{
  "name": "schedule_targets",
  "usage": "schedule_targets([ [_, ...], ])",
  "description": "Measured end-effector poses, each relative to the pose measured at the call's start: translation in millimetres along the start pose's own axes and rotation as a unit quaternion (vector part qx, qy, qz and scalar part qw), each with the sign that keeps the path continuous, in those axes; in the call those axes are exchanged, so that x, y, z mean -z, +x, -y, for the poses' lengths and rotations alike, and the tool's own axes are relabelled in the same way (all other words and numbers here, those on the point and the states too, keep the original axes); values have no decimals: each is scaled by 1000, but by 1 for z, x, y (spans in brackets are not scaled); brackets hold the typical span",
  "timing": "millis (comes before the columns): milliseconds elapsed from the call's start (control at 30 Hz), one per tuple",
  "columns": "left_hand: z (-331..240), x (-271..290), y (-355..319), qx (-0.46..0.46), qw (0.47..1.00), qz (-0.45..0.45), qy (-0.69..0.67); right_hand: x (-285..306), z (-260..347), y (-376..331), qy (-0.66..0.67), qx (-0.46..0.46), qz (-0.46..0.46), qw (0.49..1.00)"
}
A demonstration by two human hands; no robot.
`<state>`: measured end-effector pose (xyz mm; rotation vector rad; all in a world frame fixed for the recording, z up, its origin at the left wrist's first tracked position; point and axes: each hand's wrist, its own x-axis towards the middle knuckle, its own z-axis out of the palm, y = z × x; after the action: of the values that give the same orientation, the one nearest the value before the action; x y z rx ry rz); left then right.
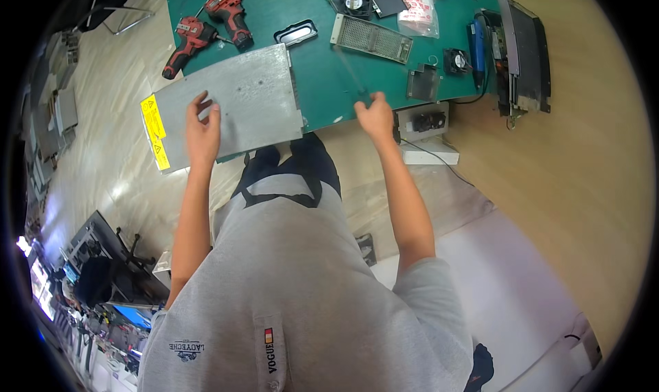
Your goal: The person unscrews the metal cover of a power supply using an electric screwdriver and lifts it off. They use pliers and an electric screwdriver to remove screws and components inside the chassis, then pull out a fan assembly and hold the main circuit board.
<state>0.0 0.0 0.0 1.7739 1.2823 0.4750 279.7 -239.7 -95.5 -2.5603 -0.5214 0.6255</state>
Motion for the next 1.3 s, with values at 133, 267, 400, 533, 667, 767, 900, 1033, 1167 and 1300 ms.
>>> schedule_targets([
  [133, -13, -11, -30, -32, 998, 56, 7, -28, -5, -26, -3, 38, -10, 999],
  [267, -16, -8, -19, -23, 998, 62, 16, -61, 15, 0, 2, 91, -102, 991],
  [400, -9, -2, -33, -5, 998, 53, 42, -67, 8, -2, -33, 80, -119, 989],
  [533, -13, -4, -37, -3, 998, 45, 49, -50, 14, 8, -64, 27, -37, 997],
  [667, -19, -9, -33, -23, 997, 44, 58, -45, 17, 17, -74, 21, -11, 997],
  [767, -24, -11, -29, -37, 996, 60, 60, -50, 9, 20, -50, 49, -22, 997],
  [900, -36, -7, -14, -27, 992, 114, 39, -33, 45, 3, 329, -68, 130, 933],
  [1033, -52, -21, -3, 1, 963, 246, -107, 7, 124, -53, 478, -57, 246, 841],
  [1167, -48, -24, 16, -51, 923, 317, -211, 11, 190, -79, 583, -128, 336, 729],
  [1300, -39, 1, 65, 57, 878, 388, -275, -10, 232, -77, 619, -172, 325, 694],
])
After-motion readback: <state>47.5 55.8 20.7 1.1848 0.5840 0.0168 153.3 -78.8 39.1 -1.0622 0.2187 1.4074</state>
